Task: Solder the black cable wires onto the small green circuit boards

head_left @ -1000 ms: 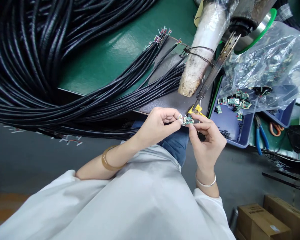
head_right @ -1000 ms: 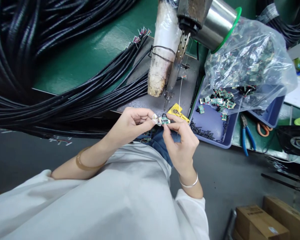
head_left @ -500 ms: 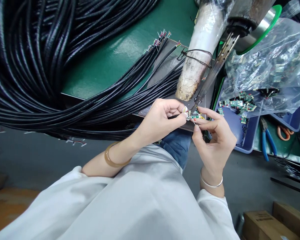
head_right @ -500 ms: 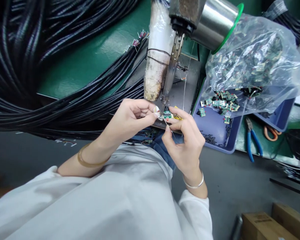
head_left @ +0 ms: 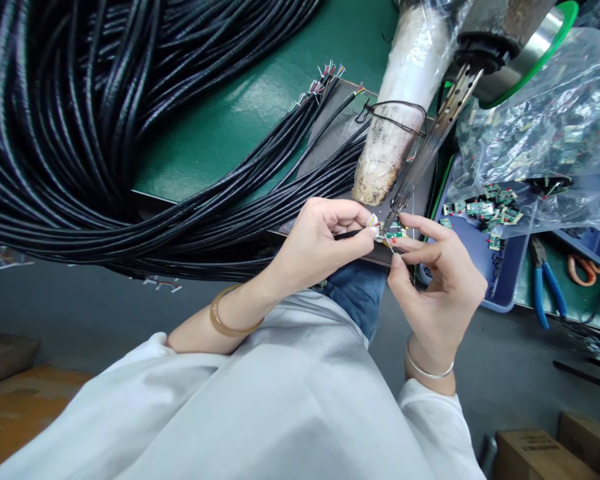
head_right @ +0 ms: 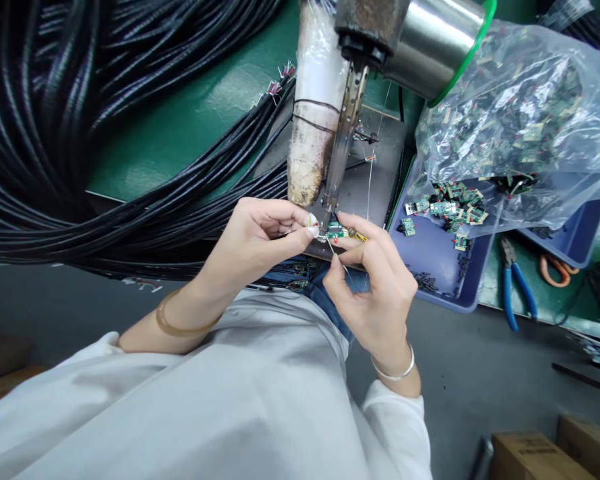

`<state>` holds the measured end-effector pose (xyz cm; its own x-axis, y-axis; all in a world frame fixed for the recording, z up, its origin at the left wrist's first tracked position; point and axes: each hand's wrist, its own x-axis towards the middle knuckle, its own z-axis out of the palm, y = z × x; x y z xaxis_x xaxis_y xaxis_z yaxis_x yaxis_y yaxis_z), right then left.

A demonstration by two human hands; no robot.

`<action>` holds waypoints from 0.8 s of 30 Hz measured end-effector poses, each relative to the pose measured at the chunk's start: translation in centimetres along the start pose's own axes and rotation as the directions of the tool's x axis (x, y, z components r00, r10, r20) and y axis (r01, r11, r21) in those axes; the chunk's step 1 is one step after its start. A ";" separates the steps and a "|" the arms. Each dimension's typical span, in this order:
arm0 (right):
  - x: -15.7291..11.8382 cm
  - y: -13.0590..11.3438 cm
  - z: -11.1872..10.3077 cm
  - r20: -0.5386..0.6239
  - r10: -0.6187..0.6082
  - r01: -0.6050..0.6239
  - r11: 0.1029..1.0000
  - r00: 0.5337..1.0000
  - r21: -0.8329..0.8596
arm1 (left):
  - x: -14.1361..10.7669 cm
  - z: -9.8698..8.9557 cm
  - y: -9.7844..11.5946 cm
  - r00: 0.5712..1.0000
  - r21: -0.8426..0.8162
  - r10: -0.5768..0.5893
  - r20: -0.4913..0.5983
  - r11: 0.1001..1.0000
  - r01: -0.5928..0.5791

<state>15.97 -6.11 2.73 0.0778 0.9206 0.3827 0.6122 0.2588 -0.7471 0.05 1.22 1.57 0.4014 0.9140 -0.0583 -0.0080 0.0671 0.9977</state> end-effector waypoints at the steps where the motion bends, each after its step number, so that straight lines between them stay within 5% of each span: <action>1: 0.0 0.0 0.0 0.013 -0.005 0.005 1.000 1.000 -0.005 | 0.0 -0.1 -0.1 1.000 0.009 -0.015 0.006 1.000 0.015; 9: -0.2 0.4 0.0 0.040 -0.011 0.013 0.999 0.999 -0.041 | -0.1 -0.2 -0.1 0.996 0.018 -0.078 0.050 0.997 0.077; 17: -0.2 0.5 -0.3 0.051 0.007 -0.007 1.000 0.999 0.002 | 0.2 -0.7 0.7 0.947 -0.029 -0.227 0.229 0.970 0.239; 24: 0.3 0.6 -0.2 0.061 -0.021 0.025 0.998 0.998 -0.052 | 0.5 -0.6 0.1 0.945 -0.052 -0.235 0.228 0.966 0.253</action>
<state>16.55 -5.79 2.52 0.0162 0.9311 0.3644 0.6538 0.2659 -0.7084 -0.32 1.89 1.64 0.5903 0.7566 -0.2813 0.0456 0.3167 0.9474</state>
